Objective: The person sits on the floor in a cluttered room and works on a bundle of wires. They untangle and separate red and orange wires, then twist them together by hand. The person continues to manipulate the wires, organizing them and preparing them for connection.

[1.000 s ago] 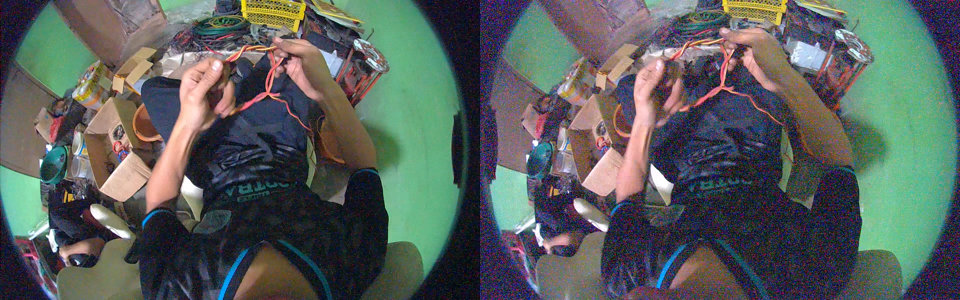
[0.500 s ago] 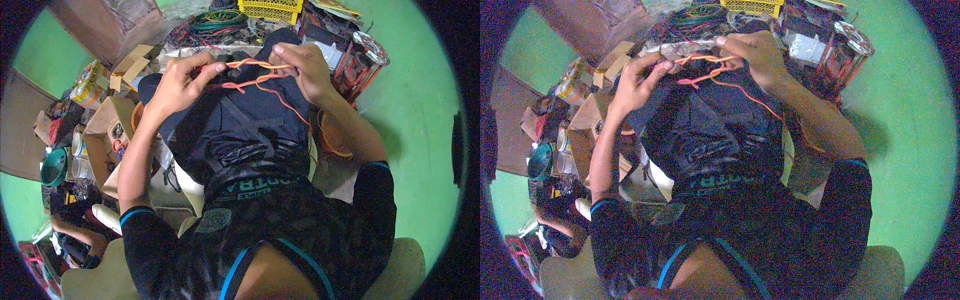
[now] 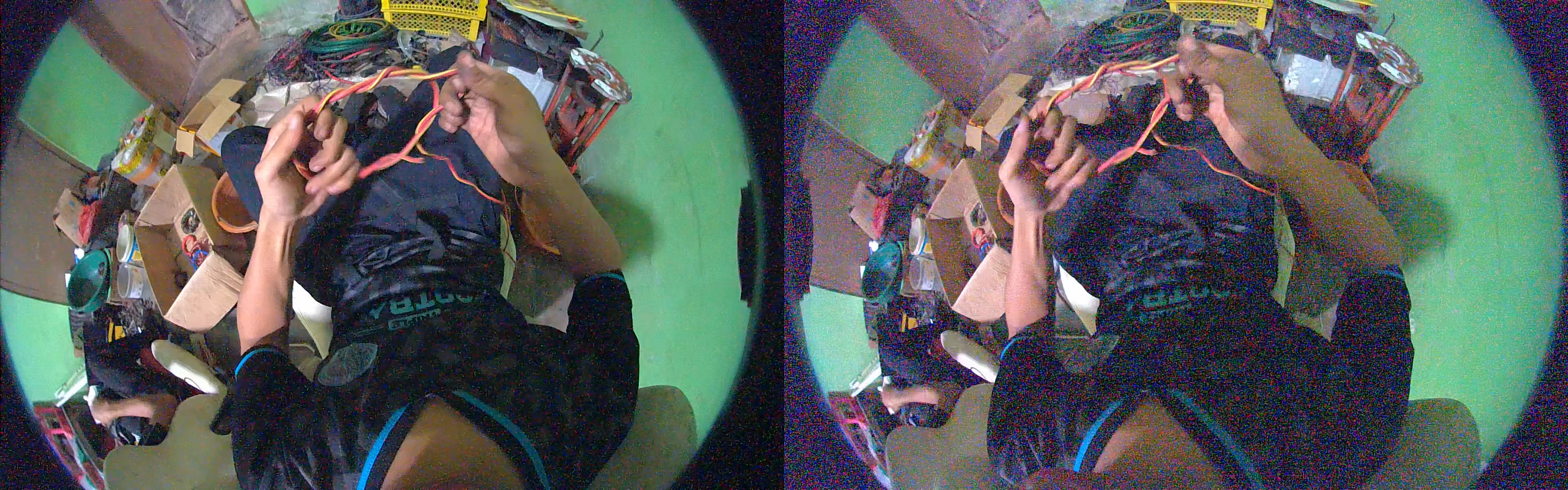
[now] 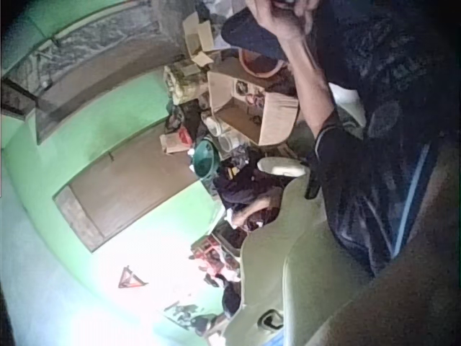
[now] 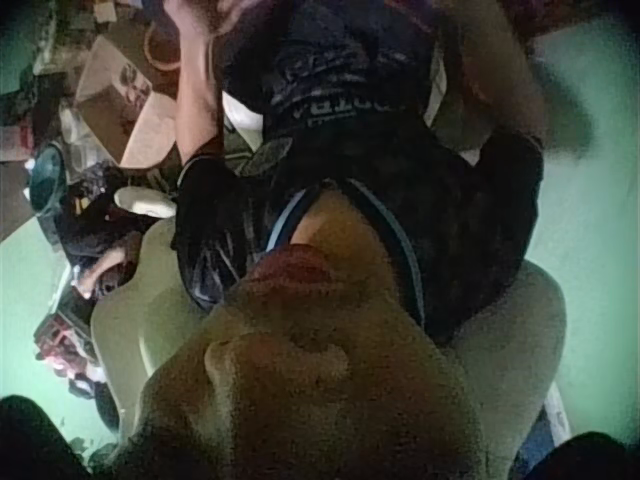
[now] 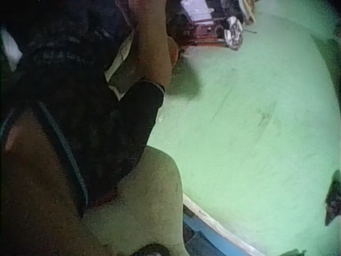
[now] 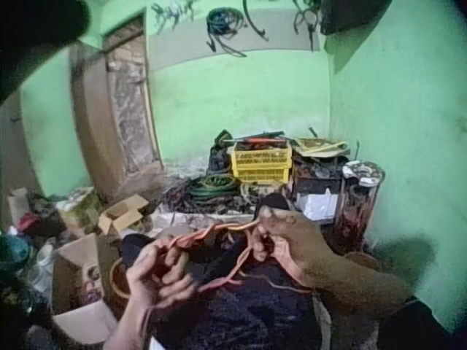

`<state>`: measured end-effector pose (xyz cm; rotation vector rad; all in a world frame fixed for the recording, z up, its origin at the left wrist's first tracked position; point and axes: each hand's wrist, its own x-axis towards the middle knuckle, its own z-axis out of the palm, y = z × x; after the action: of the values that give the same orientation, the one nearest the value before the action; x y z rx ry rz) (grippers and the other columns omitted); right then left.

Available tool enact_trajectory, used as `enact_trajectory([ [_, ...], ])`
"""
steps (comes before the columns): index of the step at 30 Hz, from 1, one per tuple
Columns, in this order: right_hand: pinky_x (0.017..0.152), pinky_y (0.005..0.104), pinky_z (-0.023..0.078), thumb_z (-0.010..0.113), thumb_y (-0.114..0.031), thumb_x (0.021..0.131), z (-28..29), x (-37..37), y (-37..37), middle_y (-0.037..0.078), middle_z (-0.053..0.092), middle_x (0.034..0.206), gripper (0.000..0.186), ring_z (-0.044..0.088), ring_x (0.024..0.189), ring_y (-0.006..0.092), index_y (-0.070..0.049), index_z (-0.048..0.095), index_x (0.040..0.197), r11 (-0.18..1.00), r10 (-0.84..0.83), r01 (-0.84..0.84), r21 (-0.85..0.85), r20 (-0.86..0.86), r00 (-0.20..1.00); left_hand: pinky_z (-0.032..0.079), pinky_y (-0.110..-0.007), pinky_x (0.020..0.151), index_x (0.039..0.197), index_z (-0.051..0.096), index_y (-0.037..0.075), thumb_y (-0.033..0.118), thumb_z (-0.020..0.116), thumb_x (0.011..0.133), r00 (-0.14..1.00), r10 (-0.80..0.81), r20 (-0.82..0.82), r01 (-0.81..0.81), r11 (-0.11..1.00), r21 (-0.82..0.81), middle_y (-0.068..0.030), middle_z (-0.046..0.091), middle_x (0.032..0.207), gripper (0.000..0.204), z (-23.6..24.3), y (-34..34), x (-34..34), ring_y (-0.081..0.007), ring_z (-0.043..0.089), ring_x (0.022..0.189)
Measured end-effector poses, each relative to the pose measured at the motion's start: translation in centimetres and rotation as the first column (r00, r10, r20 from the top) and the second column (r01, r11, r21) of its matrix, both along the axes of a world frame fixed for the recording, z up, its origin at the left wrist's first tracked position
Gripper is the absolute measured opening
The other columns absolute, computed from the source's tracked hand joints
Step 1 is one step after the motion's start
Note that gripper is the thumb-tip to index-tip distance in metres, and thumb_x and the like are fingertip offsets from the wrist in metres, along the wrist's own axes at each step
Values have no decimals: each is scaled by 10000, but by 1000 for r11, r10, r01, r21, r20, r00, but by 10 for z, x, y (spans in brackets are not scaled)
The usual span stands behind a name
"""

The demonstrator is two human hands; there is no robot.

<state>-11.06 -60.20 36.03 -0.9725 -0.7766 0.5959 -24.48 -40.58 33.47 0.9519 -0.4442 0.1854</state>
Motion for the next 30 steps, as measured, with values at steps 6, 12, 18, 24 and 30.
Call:
enact_trajectory([
  [6, 670, 247, 369, 473, -344, 933, 2, 21, 12, -26, 389, 545, 374, 421, 595, 103, -65, 493, 683, 909, -179, 298, -292, 372, 911, 308, -255, 463, 730, 427, 43, 278, 412, 968, 667, 617, 417, -649, 207, 732, 6, 397, 601, 335, 1, 7, 9, -73, 358, 527],
  [12, 695, 282, 438, 523, -281, 918, 15, -2, 19, -32, 354, 528, 324, 493, 588, 119, -43, 516, 699, 975, -212, 212, -65, 12, 977, 318, -275, 499, 747, 429, 26, 272, 413, 967, 636, 650, 416, -647, 156, 747, -7, 372, 594, 331, 18, 8, 2, -99, 348, 557],
  [18, 710, 307, 473, 531, -227, 916, 11, 3, 22, -30, 354, 534, 249, 493, 593, 130, -33, 526, 761, 923, -383, 376, 80, 134, 914, 353, -329, 494, 760, 425, 9, 242, 430, 958, 462, 622, 633, -808, 0, 589, -88, 413, 561, 306, 25, -6, 13, -155, 385, 528],
  [24, 719, 306, 480, 486, -211, 937, 25, -24, 35, -26, 392, 597, 196, 477, 596, 119, -55, 505, 819, 933, -261, 327, 152, -341, 903, 437, -349, 755, 1139, 467, -111, 283, 384, 964, 543, 710, 448, -626, -12, 779, -249, 564, 1013, 439, 19, -30, 7, -292, 574, 906],
  [30, 423, 220, 342, 485, -253, 935, 10, 28, -3, -55, 399, 548, 222, 383, 440, 51, -59, 525, 835, 902, 335, -386, -193, -249, 908, 383, -394, 526, 854, 467, -8, 208, 419, 954, 453, 629, 632, -780, -64, 623, -176, 462, 611, 243, -3, 6, 21, -334, 466, 533],
])
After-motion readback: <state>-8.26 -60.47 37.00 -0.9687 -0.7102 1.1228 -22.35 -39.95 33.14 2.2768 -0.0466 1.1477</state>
